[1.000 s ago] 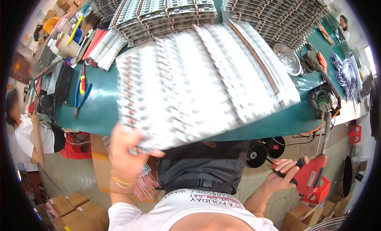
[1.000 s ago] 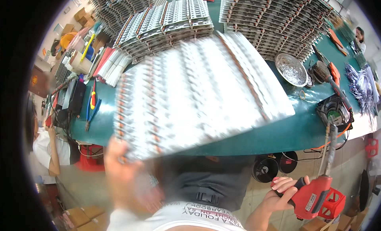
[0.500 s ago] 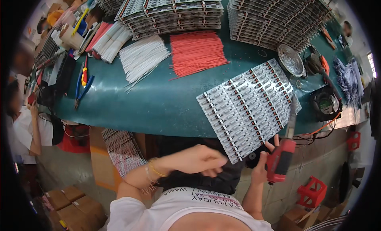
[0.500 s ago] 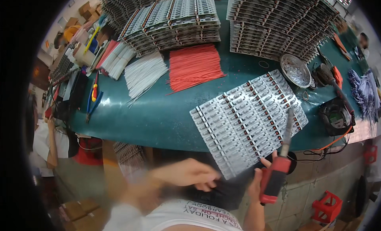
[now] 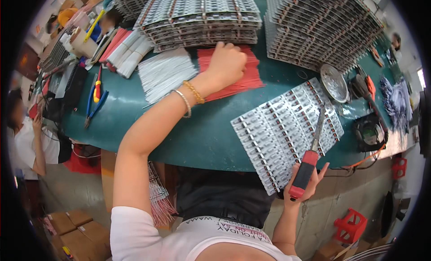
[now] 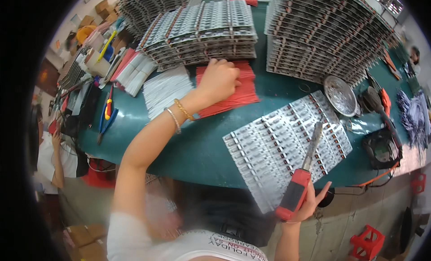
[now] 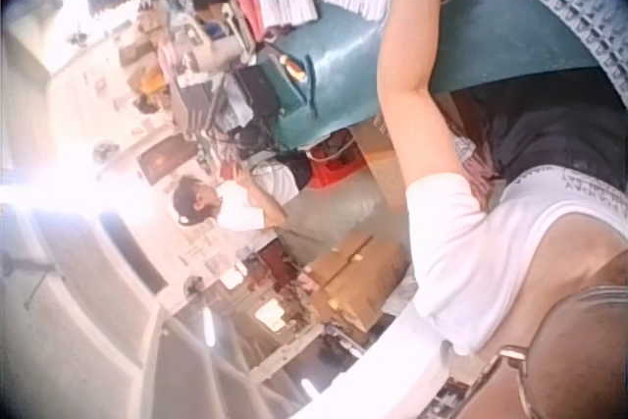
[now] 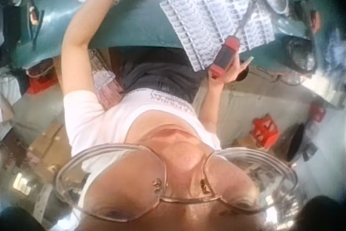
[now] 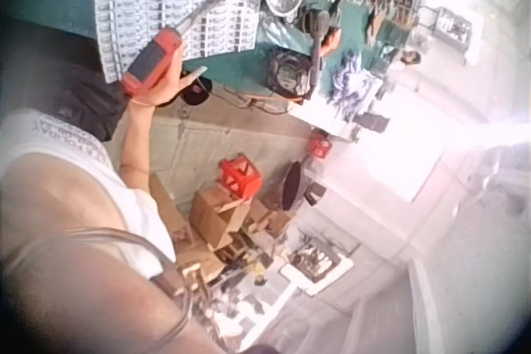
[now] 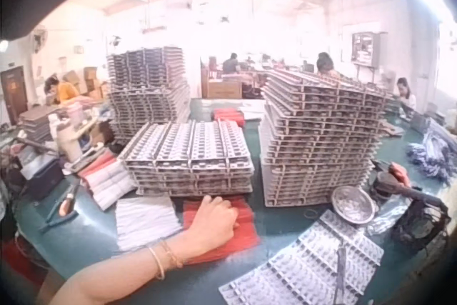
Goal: The person uses a soldering iron to attach red and white wires to a grid of electronic components on a circuit board. They repeatedly pick up individual wires, place them into slots on the board, and apply heat to secure them. The person works methodically across the board, handling wires one at a time.
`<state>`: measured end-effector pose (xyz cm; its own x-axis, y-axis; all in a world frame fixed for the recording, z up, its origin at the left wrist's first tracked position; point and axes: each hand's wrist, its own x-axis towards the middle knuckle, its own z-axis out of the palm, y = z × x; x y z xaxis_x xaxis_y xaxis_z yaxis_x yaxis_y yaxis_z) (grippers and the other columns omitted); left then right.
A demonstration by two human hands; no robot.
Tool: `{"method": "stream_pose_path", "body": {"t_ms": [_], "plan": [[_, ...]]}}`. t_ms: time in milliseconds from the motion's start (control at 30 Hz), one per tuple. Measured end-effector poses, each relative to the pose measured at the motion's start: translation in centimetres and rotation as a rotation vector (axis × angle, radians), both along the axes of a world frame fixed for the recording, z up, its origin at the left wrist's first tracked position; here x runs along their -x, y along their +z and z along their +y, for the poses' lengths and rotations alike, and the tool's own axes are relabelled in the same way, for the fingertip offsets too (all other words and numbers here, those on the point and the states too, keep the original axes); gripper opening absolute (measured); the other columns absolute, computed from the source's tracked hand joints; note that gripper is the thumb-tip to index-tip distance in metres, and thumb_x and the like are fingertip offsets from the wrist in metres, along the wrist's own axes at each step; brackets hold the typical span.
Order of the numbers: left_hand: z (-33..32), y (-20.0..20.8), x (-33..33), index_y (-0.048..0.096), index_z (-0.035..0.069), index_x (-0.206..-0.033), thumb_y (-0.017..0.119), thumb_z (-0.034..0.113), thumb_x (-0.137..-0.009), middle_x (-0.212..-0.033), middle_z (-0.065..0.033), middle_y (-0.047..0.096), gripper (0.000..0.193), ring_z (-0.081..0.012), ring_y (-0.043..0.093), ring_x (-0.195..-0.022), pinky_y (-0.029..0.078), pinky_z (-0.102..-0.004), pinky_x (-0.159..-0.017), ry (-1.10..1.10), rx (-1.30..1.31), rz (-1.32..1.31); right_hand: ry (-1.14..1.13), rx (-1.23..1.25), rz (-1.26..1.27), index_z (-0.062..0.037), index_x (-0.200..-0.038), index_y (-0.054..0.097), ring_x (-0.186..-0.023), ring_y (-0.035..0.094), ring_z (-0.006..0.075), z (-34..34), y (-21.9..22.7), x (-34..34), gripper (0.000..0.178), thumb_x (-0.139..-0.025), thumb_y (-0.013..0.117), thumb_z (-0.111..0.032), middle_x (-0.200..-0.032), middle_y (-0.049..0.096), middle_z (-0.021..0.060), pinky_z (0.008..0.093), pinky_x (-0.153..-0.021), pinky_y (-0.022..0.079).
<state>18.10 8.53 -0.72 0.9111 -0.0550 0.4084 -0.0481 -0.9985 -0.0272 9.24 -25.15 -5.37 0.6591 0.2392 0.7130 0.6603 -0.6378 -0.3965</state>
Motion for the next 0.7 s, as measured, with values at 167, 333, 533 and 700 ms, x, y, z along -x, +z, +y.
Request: {"method": "stream_pose_path", "body": {"t_ms": [167,333,533,700], "plan": [[-0.8,1.3,0.1,0.067,0.011,-0.063,0.063,0.032,-0.073,-0.067,-0.0099,0.064,0.024,-0.0231,0.061,-0.074,0.037,-0.0395,-0.074,0.080,-0.054,0.056,-0.028,-0.154,-0.013,0.0067,-0.105,0.050,-0.118,0.046,0.0410,-2.0,-2.9,-0.9,0.035,-0.078,0.069,-0.004,-0.102,0.059,0.0186,0.0451,-0.089,0.042],[-0.4,1.3,1.4,0.060,0.013,-0.059,0.057,0.017,-0.070,-0.063,-0.0060,0.061,0.012,-0.0208,0.060,-0.064,0.035,-0.0352,-0.073,0.020,0.018,-0.130,0.070,0.039,-0.188,0.0104,-0.099,0.054,-0.107,0.053,0.0387,-1.2,-0.2,-0.2,0.024,-0.079,0.064,0.004,-0.097,0.059,0.0160,0.0539,-0.097,0.038],[-0.1,5.6,5.3,0.058,0.009,-0.072,0.056,0.013,-0.073,-0.069,-0.0027,0.061,0.004,-0.0191,0.058,-0.062,0.041,-0.0319,-0.062,-0.249,-0.050,-0.387,0.138,-0.279,0.364,0.0132,-0.102,0.052,-0.105,0.056,0.0331,-0.6,2.5,1.2,0.020,-0.088,0.052,-0.002,-0.107,0.058,0.0238,0.0454,-0.094,0.039],[-2.8,4.0,11.6,0.059,0.004,-0.079,0.066,0.007,-0.074,-0.071,-0.0090,0.061,0.009,-0.0243,0.060,-0.060,0.046,-0.0324,-0.054,-0.158,0.378,-0.256,0.138,-0.237,0.337,0.0120,-0.101,0.051,-0.086,0.060,0.0279,-3.1,4.7,2.4,0.028,-0.091,0.051,-0.015,-0.094,0.061,0.0220,0.0322,-0.071,0.047]]}}
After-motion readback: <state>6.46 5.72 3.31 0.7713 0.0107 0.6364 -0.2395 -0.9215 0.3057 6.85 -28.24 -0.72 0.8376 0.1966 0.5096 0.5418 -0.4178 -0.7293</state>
